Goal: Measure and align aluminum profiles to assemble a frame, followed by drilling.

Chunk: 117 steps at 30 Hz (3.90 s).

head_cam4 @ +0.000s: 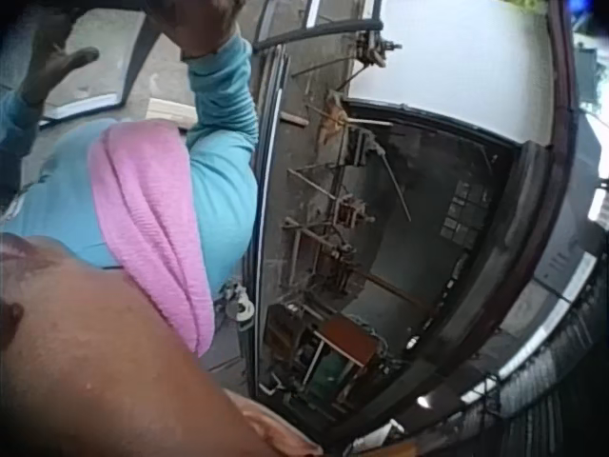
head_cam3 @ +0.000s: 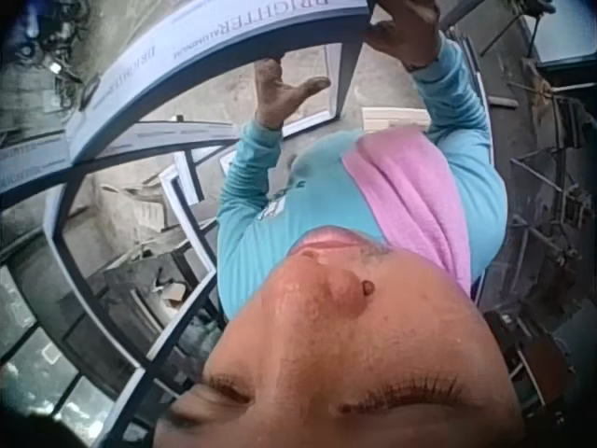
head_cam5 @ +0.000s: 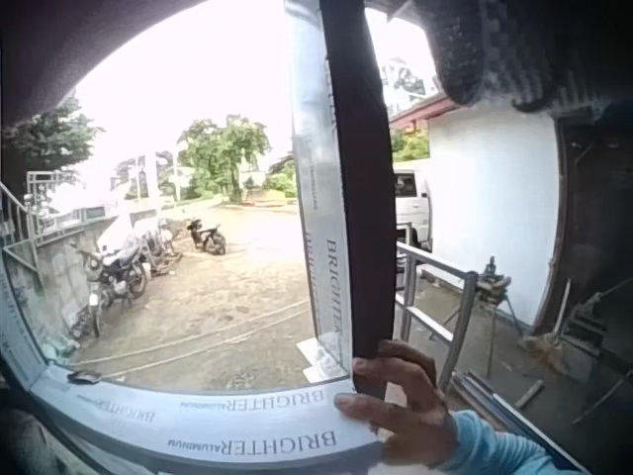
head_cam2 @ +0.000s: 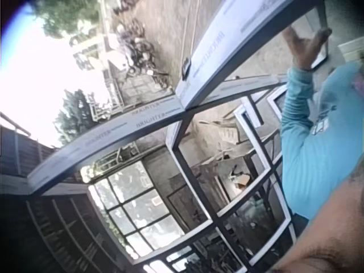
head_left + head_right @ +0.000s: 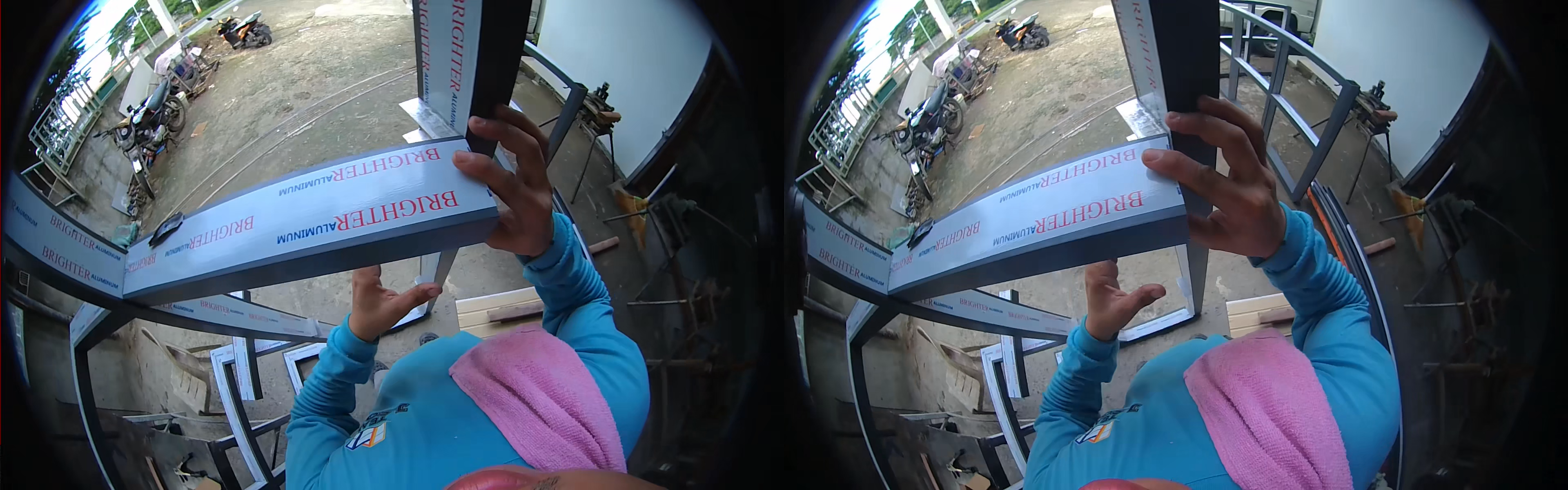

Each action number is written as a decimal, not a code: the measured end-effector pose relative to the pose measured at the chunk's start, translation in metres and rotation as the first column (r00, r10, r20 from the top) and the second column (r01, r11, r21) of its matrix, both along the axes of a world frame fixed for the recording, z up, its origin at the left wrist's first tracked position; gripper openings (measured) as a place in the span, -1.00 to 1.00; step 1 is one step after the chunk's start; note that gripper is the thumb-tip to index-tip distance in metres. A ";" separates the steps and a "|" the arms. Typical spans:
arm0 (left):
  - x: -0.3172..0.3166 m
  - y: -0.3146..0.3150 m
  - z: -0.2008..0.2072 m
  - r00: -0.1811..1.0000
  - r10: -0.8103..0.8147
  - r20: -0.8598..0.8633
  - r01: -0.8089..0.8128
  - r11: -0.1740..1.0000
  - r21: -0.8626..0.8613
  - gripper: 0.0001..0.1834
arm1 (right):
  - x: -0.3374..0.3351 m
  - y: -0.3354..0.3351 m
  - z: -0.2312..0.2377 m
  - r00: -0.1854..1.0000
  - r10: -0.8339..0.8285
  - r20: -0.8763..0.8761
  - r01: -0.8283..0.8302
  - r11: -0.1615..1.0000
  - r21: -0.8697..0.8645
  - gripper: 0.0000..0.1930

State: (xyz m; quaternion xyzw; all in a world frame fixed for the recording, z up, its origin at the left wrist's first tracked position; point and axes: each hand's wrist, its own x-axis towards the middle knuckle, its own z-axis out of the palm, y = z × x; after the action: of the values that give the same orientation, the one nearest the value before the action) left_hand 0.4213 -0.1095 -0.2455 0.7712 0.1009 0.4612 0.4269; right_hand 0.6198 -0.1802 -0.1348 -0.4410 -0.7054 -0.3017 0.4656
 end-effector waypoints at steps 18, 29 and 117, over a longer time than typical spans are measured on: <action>0.071 -0.010 0.038 0.943 0.029 0.332 0.022 0.988 -0.151 -0.24 | 0.057 0.059 -0.051 0.360 0.550 -0.754 -0.845 0.534 -0.015 0.01; 0.094 0.030 0.047 0.790 -0.146 0.595 0.356 0.900 -0.253 -0.23 | 0.077 0.053 -0.048 0.327 0.549 -0.770 -0.832 0.553 0.041 0.01; 0.085 0.044 0.050 0.900 0.432 0.048 -0.406 0.796 0.450 -0.68 | 0.056 0.043 -0.019 0.120 0.620 -0.775 -0.937 0.330 0.119 0.04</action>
State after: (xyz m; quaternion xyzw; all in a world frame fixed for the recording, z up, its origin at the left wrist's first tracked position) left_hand 0.5060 -0.0659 -0.1952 0.8197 0.1720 0.5327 0.1215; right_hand 0.6761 -0.1368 -0.1534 -0.1472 -0.6295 0.3494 0.6782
